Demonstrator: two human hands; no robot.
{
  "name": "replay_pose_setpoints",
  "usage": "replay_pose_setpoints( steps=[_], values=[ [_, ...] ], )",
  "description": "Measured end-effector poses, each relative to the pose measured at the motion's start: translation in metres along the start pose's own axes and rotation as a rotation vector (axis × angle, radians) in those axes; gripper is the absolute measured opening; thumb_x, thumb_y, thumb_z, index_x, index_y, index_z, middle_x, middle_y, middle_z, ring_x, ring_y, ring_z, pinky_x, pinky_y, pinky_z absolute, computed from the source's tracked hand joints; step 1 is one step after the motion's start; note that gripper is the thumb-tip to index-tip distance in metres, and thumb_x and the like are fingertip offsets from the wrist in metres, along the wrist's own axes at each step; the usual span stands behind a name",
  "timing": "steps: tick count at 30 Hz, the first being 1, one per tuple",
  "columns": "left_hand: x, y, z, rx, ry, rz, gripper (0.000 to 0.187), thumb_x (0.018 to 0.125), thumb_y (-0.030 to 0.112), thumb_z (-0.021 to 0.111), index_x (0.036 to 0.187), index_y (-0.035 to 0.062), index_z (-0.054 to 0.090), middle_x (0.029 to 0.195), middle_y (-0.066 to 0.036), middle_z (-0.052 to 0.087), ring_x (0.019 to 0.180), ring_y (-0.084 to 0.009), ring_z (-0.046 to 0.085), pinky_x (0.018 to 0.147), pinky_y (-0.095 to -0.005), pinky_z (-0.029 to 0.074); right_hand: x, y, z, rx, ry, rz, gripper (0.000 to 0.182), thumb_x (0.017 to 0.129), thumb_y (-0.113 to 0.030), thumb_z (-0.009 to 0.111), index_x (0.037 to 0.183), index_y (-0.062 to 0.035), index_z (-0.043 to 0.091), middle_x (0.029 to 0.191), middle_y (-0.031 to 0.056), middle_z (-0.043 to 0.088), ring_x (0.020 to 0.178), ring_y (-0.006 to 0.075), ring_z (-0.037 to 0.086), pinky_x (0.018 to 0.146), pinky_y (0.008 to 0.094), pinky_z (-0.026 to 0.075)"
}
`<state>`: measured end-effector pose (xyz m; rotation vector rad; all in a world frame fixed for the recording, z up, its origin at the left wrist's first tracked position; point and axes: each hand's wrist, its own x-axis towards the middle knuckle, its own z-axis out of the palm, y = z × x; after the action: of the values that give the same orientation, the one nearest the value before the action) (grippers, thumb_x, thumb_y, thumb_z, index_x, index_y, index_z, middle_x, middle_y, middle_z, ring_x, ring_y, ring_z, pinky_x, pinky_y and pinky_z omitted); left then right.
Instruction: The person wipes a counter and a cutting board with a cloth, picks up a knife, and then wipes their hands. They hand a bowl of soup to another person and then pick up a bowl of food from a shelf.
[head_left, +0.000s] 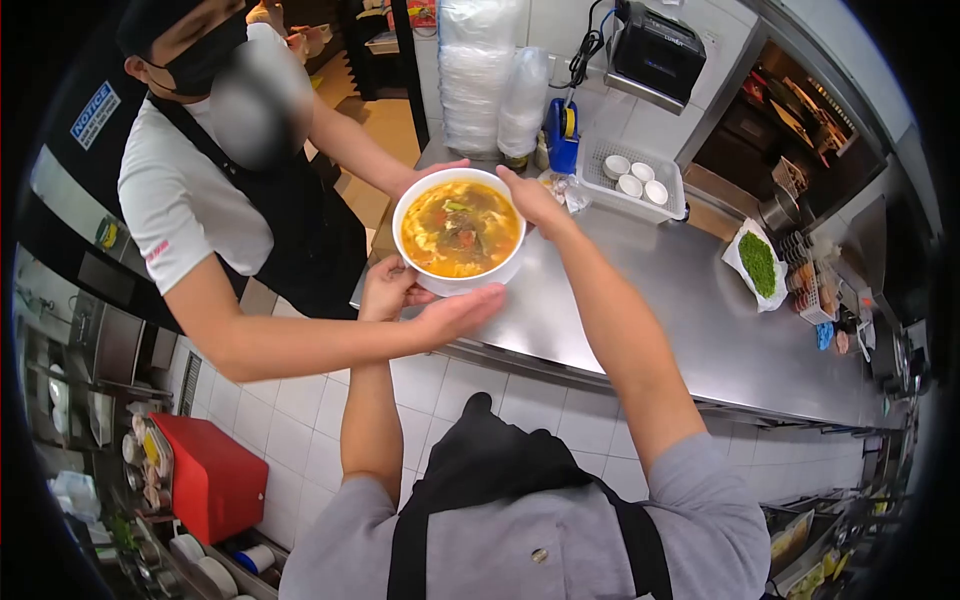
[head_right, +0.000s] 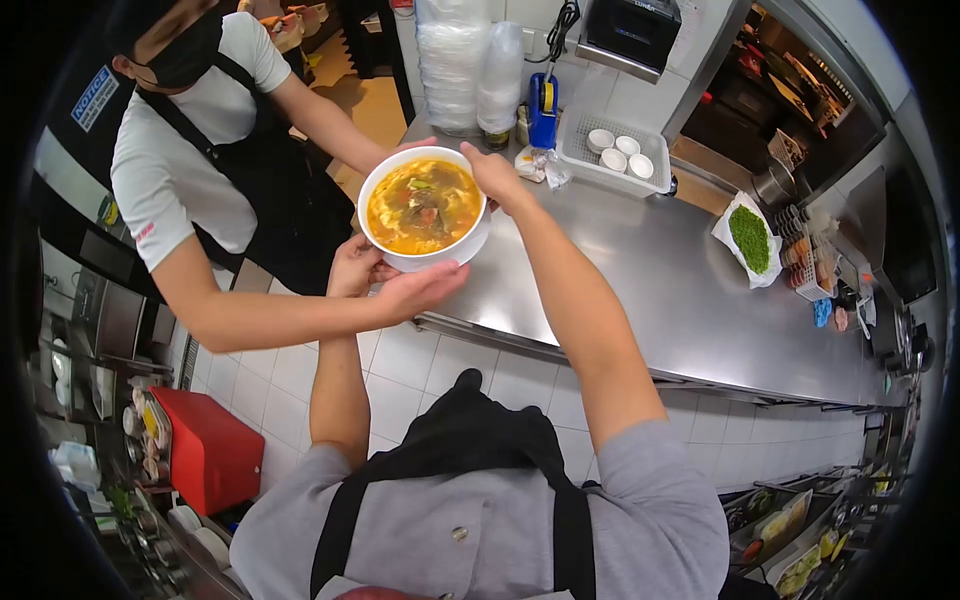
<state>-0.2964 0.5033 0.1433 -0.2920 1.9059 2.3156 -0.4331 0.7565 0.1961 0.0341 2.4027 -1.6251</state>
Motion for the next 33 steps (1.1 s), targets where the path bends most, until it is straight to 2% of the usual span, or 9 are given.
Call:
replay_pose_setpoints(
  steps=[9, 14, 16, 18, 20, 23, 25, 27, 33],
  values=[
    [0.103, -0.034, -0.105, -0.047, -0.161, 0.014, 0.04, 0.095, 0.017, 0.058, 0.128, 0.0005, 0.042, 0.111, -0.007, 0.061, 0.096, -0.0093, 0.062, 0.074, -0.0211, 0.053, 0.047, -0.021, 0.053, 0.137, 0.091, -0.02, 0.073, 0.094, -0.061, 0.043, 0.084, 0.0071, 0.069, 0.077, 0.0198, 0.067, 0.057, 0.0278, 0.065, 0.045, 0.0409, 0.048],
    [0.203, -0.03, -0.14, -0.193, -0.496, -0.187, 0.055, 0.097, 0.022, 0.054, 0.145, 0.0051, 0.033, 0.131, -0.003, 0.056, 0.115, -0.0054, 0.057, 0.083, -0.0176, 0.05, 0.066, -0.027, 0.085, 0.147, 0.334, -0.209, 0.071, 0.095, -0.061, 0.041, 0.094, 0.0032, 0.072, 0.091, 0.0244, 0.07, 0.092, 0.0363, 0.068, 0.082, 0.0438, 0.051],
    [0.155, 0.045, -0.084, -0.35, -0.26, -0.225, 0.07, 0.096, 0.045, 0.051, 0.146, -0.0001, 0.029, 0.126, -0.005, 0.056, 0.11, -0.013, 0.06, 0.083, -0.0219, 0.051, 0.056, -0.032, 0.087, 0.125, 0.326, -0.297, 0.071, 0.095, -0.061, 0.038, 0.093, 0.0005, 0.072, 0.092, 0.0262, 0.069, 0.096, 0.0414, 0.066, 0.085, 0.046, 0.049],
    [0.191, 0.069, -0.076, -0.496, -0.606, -0.491, 0.069, 0.098, 0.045, 0.046, 0.145, -0.0031, 0.03, 0.128, -0.008, 0.056, 0.111, -0.0181, 0.059, 0.088, -0.0251, 0.05, 0.046, -0.022, 0.089, 0.024, 0.364, -0.279, 0.074, 0.096, -0.063, 0.035, 0.091, 0.0015, 0.071, 0.091, 0.0286, 0.067, 0.093, 0.0443, 0.064, 0.084, 0.0476, 0.048],
    [0.27, 0.076, -0.09, -0.347, -1.21, -0.367, 0.063, 0.099, 0.04, 0.044, 0.147, 0.0034, 0.028, 0.137, -0.011, 0.05, 0.126, -0.0179, 0.049, 0.102, -0.0267, 0.043, 0.033, 0.001, 0.086, 0.018, 0.322, -0.264, 0.077, 0.096, -0.066, 0.033, 0.098, 0.0023, 0.069, 0.094, 0.0314, 0.065, 0.094, 0.0452, 0.063, 0.083, 0.0478, 0.048],
    [0.288, -0.006, -0.171, -0.619, 0.095, 0.215, 0.051, 0.099, 0.029, 0.04, 0.142, 0.0018, 0.035, 0.134, -0.017, 0.052, 0.119, -0.0221, 0.056, 0.102, -0.0326, 0.046, -0.019, 0.045, 0.079, 0.114, 0.403, -0.288, 0.069, 0.098, -0.061, 0.038, 0.092, 0.0022, 0.067, 0.082, 0.0223, 0.068, 0.08, 0.0351, 0.067, 0.075, 0.0429, 0.05],
    [0.263, -0.021, -0.122, -0.486, 0.344, 0.226, 0.042, 0.097, 0.026, 0.047, 0.128, -0.0018, 0.048, 0.118, -0.016, 0.06, 0.11, -0.028, 0.06, 0.089, -0.0325, 0.052, -0.07, 0.072, 0.077, 0.32, 0.416, -0.151, 0.06, 0.1, -0.051, 0.043, 0.076, 0.0005, 0.062, 0.067, 0.0126, 0.063, 0.061, 0.0211, 0.062, 0.062, 0.0365, 0.051],
    [0.216, -0.039, -0.064, -0.527, 0.265, 0.269, 0.024, 0.094, 0.019, 0.054, 0.109, 0.0028, 0.063, 0.086, -0.006, 0.057, 0.076, -0.0185, 0.055, 0.065, -0.0308, 0.046, -0.114, 0.116, 0.084, 0.592, 0.51, -0.226, 0.054, 0.1, -0.048, 0.047, 0.077, -0.0017, 0.062, 0.065, 0.0055, 0.063, 0.056, 0.0116, 0.058, 0.055, 0.0291, 0.049],
    [-0.017, -0.107, 0.127, -0.002, -0.284, 0.396, 0.028, 0.102, 0.021, 0.044, 0.11, -0.0005, 0.06, 0.062, -0.001, 0.05, 0.05, -0.0087, 0.04, 0.044, -0.0207, 0.032, -0.292, 0.191, 0.109, 0.419, 0.704, 0.248, 0.054, 0.099, -0.051, 0.045, 0.088, -0.0021, 0.066, 0.071, 0.007, 0.065, 0.065, 0.0174, 0.064, 0.061, 0.0343, 0.051]
  ],
)
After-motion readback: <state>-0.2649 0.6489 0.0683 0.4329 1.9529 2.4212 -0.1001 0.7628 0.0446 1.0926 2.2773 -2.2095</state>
